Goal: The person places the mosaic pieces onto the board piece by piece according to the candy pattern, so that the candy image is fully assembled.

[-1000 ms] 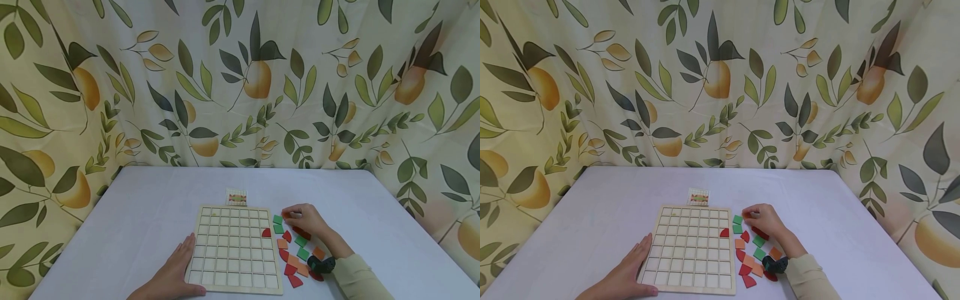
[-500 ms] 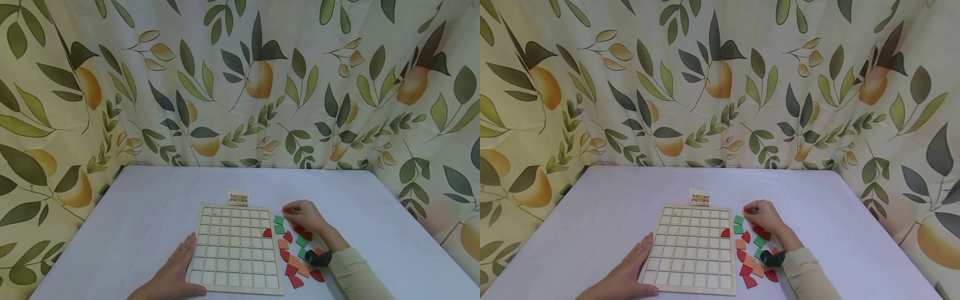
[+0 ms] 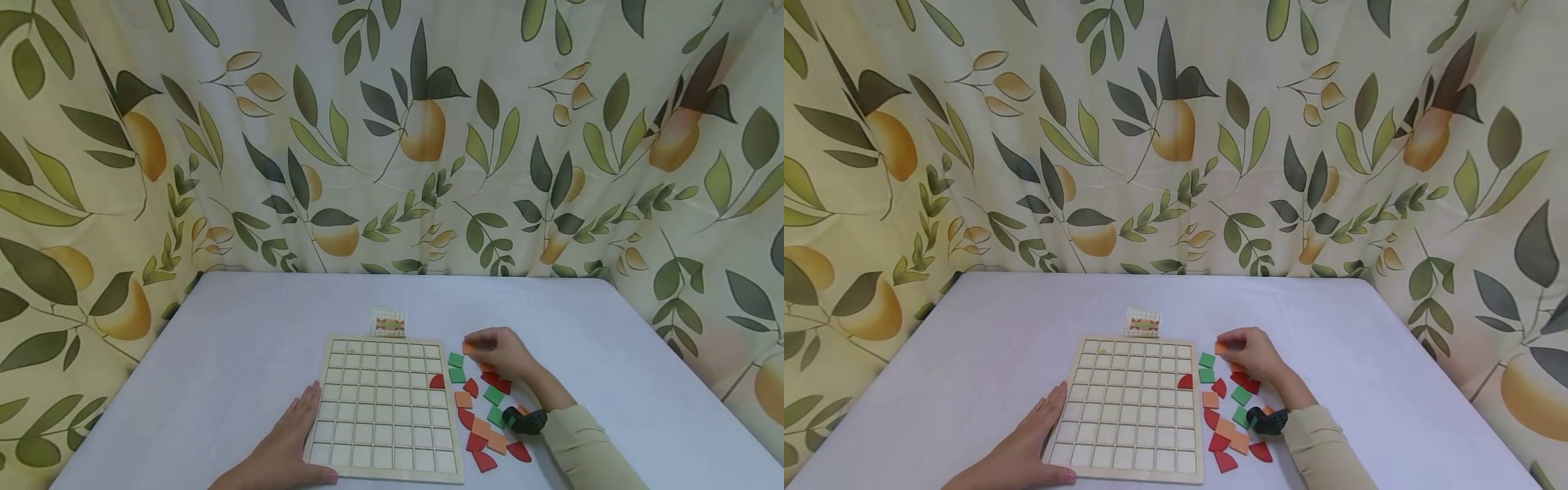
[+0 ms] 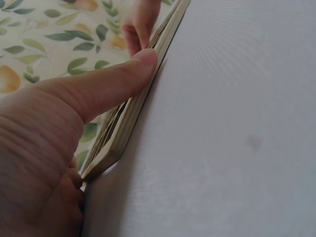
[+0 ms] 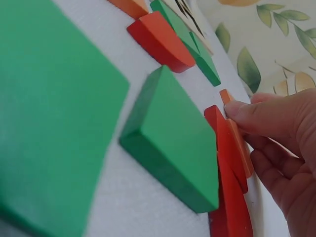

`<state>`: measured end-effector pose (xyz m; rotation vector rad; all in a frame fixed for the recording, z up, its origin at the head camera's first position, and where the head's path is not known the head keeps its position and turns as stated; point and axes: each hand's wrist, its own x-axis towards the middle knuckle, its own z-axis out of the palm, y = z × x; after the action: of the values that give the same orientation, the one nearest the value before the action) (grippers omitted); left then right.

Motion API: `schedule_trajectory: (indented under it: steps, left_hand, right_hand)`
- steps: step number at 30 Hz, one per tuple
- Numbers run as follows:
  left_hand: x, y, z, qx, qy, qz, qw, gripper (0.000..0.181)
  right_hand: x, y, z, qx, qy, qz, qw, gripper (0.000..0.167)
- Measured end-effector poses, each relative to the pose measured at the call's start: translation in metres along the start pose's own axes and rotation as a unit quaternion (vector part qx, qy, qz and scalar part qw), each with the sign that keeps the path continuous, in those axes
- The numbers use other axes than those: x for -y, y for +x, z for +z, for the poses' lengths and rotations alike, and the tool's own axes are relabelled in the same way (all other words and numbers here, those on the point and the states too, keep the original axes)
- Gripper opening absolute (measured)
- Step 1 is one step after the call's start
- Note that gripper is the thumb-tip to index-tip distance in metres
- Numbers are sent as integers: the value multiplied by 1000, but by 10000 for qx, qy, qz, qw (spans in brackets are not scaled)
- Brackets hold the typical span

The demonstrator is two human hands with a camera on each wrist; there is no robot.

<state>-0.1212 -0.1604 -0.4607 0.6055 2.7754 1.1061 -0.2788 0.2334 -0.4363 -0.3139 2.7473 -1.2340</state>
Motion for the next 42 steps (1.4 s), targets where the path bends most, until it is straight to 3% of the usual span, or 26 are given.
schedule_trajectory:
  steps: [10, 21, 42]
  left_hand:
    - [0, -1, 0, -24, -12, 108, 9999, 129]
    - [1, -1, 0, -21, 44, 83, 10000, 128]
    - [1, -1, 0, -74, 86, 185, 9998, 128]
  right_hand:
    - [-3, 1, 2, -123, 23, -48, 9999, 29]
    - [10, -13, 6, -156, 286, 111, 9994, 31]
    - [25, -44, 21, -127, 200, -715, 9972, 27]
